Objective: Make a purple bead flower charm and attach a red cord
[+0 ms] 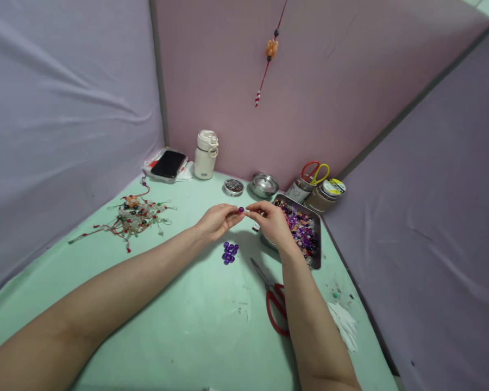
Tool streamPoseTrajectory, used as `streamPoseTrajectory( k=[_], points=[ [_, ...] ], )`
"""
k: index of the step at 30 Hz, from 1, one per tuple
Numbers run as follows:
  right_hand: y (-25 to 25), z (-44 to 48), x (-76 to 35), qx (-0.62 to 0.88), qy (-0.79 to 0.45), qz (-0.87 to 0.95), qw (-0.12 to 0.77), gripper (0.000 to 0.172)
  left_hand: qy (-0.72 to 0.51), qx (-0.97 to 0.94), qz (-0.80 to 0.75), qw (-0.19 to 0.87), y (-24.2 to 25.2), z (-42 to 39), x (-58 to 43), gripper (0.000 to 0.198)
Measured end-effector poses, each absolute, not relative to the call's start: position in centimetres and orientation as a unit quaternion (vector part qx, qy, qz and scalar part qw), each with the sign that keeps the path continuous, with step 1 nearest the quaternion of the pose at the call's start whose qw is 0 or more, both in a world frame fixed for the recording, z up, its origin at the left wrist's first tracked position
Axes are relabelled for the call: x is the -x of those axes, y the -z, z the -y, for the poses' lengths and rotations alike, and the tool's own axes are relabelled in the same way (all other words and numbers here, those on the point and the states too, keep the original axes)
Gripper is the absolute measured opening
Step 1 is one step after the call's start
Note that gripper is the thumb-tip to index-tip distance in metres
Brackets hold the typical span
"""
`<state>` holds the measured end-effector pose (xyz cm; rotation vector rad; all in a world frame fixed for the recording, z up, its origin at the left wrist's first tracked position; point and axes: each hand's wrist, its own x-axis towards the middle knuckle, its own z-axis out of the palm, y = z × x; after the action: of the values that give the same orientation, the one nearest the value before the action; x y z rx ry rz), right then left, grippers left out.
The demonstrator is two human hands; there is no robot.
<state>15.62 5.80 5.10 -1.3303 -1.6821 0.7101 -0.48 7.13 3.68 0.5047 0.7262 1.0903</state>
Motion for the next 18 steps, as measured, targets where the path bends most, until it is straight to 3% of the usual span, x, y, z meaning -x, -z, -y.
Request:
streamPoseTrajectory(
  k=[12,18],
  points=[
    [-5.5,-5.3,-14.5,0.532,-0.254,0.679,0.437,0.012,-0.513,-0.276,-0.320,0.747,-4.1,-6.8,0.7,0.017],
    [-5.7,-5.4,-15.6,0.533,-0.282,0.646,0.469,0.013,-0.526,-0.360,-0.418,0.647,-4.6,-7.3,1.2,0.012]
  ],
)
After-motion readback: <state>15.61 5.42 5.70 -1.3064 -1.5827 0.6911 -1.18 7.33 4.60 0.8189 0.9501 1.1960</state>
